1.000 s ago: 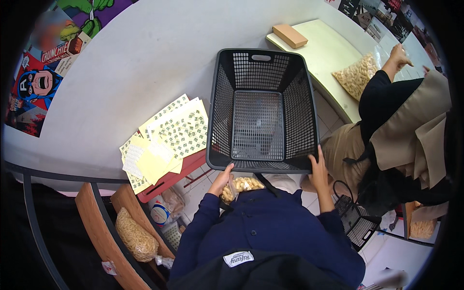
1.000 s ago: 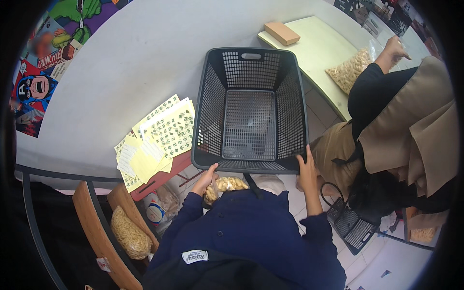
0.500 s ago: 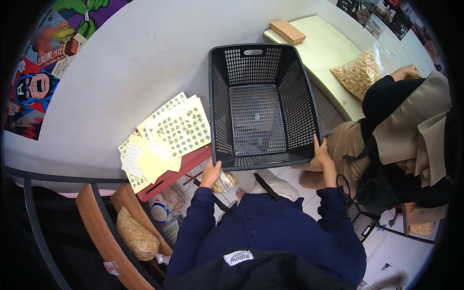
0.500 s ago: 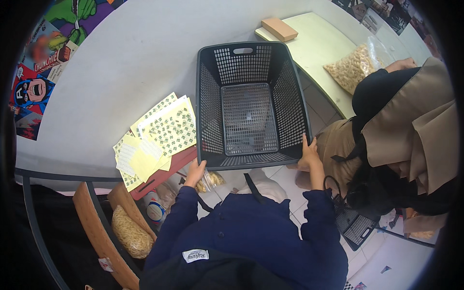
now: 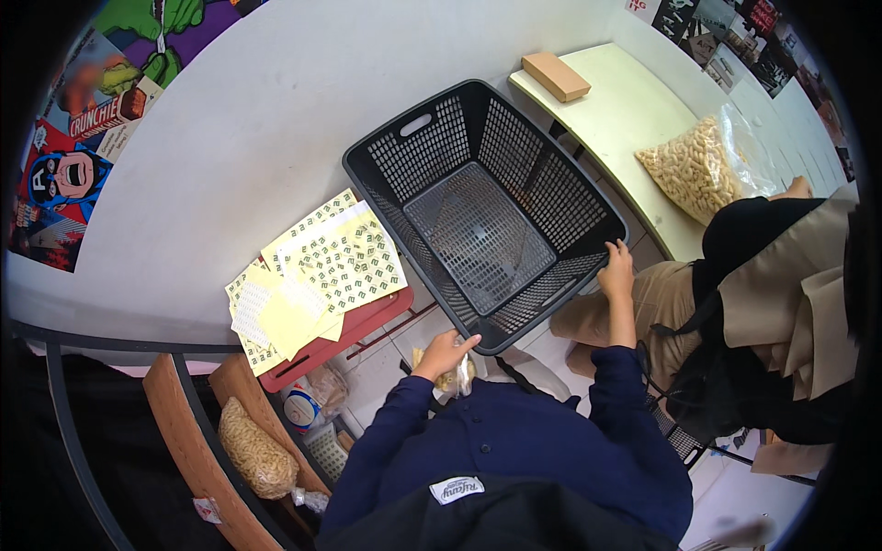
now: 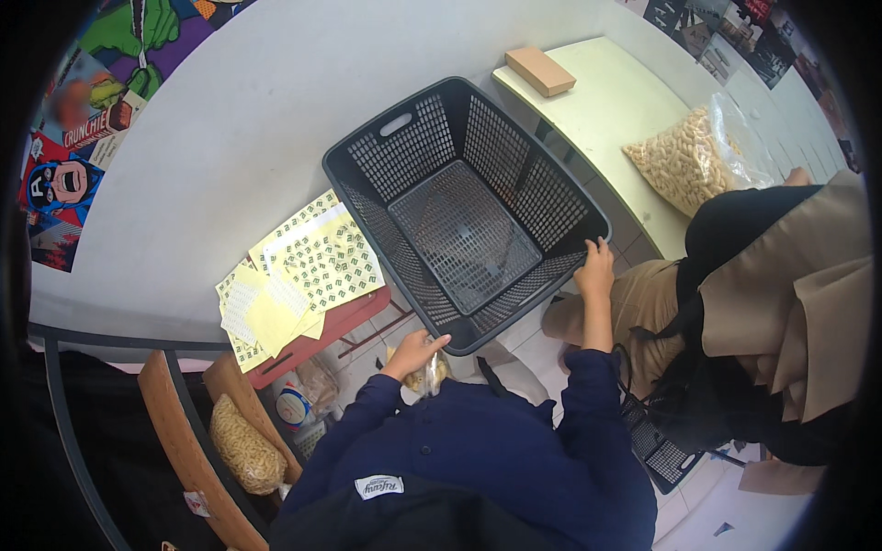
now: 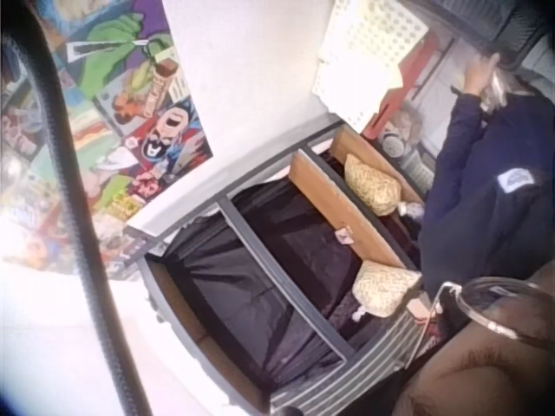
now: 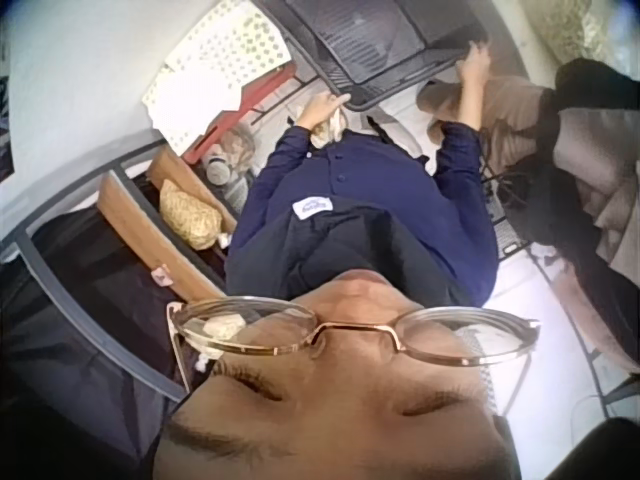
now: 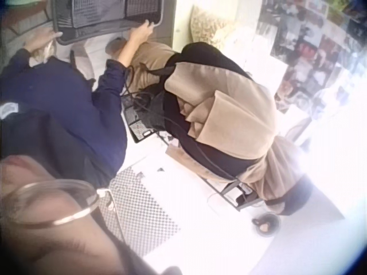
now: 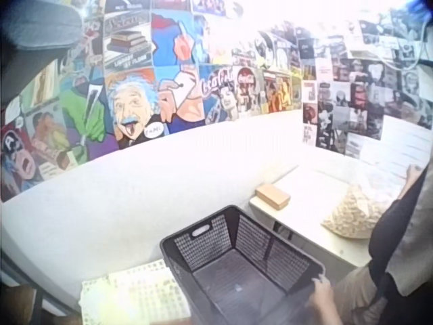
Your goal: The person peels stickers from sheets, applies them to small bags of snack food, and then organizes the items by moving a crate and stool to tidy the workspace.
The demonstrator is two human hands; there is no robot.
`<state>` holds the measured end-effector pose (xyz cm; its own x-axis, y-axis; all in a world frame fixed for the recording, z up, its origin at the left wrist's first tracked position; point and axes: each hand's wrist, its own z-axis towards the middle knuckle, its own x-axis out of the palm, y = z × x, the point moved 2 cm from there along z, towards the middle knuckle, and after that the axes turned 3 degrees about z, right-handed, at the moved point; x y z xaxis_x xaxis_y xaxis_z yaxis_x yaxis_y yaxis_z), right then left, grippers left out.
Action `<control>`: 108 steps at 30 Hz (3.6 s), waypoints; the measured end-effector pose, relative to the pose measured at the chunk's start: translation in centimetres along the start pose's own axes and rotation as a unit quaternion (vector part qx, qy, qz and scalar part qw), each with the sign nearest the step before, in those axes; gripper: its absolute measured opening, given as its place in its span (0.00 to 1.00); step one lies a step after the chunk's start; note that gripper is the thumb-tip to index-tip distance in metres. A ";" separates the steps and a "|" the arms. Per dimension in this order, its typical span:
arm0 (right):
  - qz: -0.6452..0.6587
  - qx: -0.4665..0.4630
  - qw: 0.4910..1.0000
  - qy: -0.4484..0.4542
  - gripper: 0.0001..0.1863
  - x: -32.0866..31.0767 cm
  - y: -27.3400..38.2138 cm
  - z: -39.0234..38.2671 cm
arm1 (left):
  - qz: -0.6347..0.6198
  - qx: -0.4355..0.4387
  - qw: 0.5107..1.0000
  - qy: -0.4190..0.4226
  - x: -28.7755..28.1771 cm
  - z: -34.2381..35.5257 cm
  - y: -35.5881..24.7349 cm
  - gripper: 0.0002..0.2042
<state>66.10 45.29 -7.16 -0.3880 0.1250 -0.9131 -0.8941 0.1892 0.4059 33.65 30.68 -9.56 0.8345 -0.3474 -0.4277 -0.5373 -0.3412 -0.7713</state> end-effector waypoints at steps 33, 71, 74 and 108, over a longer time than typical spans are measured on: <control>0.371 0.223 0.896 -0.097 0.36 8.9 -0.4 -7.1 | -0.051 0.035 0.972 -0.227 -5.1 1.4 1.9 0.31; 0.431 0.256 0.851 -0.156 0.31 11.9 -2.0 -3.3 | -0.117 -0.014 0.953 -0.279 -10.9 -6.1 15.2 0.20; 0.403 0.232 0.867 -0.177 0.29 13.3 -4.4 -1.5 | -0.126 -0.031 0.957 -0.260 -10.9 -6.0 15.0 0.20; 0.239 0.212 0.942 -0.100 0.43 8.9 3.6 -5.5 | -0.121 -0.056 0.952 -0.276 -10.3 -9.5 18.0 0.17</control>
<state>58.18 41.69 -14.02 -0.6358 0.4683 -0.6136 -0.4415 0.4314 0.7867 14.20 19.78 -14.58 0.8558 0.2546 -0.4503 -0.3053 -0.4542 -0.8369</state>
